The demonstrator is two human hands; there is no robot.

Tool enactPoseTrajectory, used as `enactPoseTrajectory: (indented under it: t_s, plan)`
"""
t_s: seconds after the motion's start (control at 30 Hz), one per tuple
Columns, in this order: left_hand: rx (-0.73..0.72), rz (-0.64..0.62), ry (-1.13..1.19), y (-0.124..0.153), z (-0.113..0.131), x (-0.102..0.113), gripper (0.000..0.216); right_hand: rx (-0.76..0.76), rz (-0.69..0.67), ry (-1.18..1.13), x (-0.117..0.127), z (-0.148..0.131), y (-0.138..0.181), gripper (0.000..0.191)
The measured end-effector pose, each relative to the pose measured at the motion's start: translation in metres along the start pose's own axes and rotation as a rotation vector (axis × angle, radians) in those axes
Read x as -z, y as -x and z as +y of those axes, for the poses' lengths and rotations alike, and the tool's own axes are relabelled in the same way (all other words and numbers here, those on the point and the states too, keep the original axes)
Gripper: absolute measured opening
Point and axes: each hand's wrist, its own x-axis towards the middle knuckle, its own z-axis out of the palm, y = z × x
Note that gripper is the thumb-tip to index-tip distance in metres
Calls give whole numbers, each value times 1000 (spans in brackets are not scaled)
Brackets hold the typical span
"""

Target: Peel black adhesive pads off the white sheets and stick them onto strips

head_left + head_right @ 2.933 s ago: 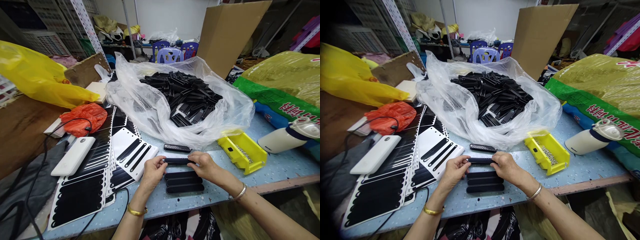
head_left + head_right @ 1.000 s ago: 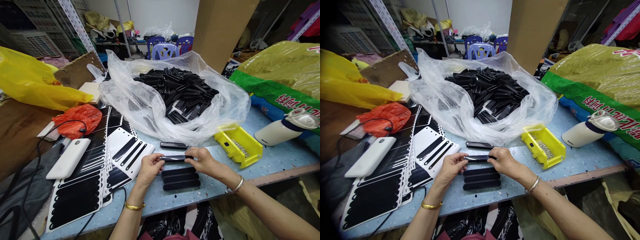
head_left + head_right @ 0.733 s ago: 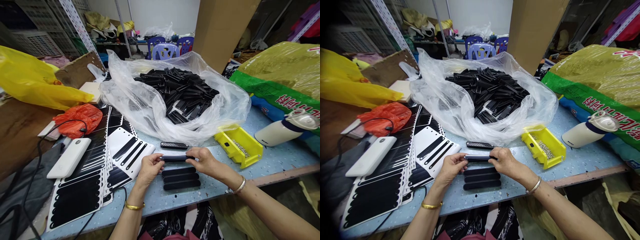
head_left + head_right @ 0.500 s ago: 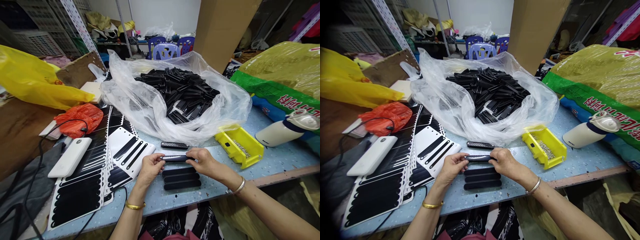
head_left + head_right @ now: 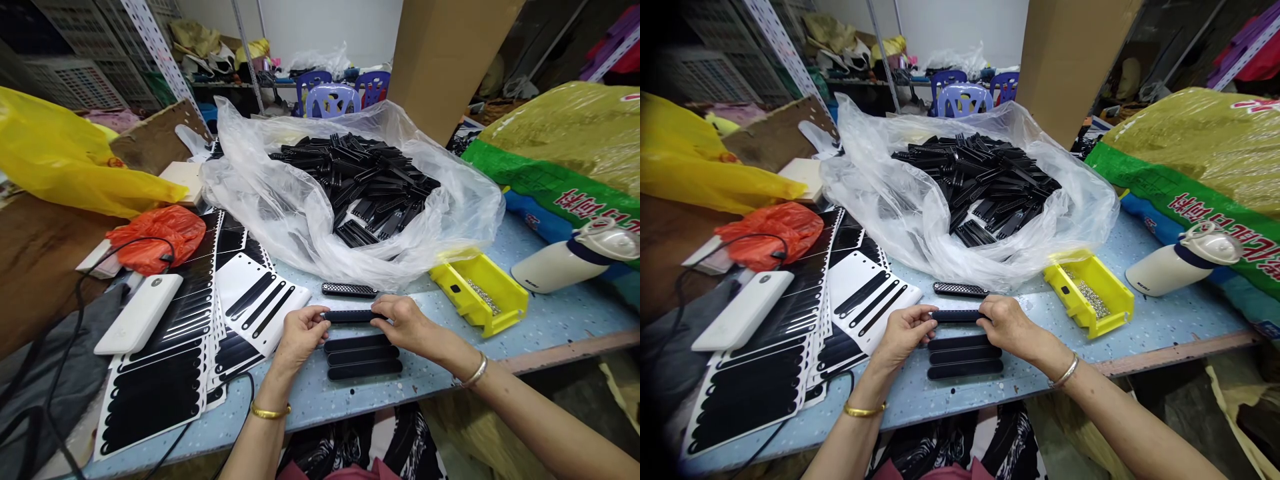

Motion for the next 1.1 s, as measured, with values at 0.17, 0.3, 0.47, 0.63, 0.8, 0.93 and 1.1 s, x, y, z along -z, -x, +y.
enactPoseTrajectory:
  t_s: [0.17,0.3,0.47,0.63,0.8,0.93,1.1]
  plan:
    - [-1,1,-5,0,0,0,33,-3,-2,5,1,-1,0,9]
    - [-10,5,-11,-1,-1,-1,34,2,-14,25,1,-3,-1,8]
    - [-13,-4,-4,0,0,0,34,-3,-22,34,2,-4,-2,9]
    - [-22,-11,1,1,5,2,31,-10,-38,32,2,-4,-2,10]
    - [-7,30,-35,-2,6,-3,32,-15,-49,24,3,-4,-2,11]
    - [14,85,-76,-3,7,-7,27,-17,-50,9,3,-4,-2,10]
    - [14,92,-83,-3,7,-8,23,3,-34,22,3,-4,-2,13]
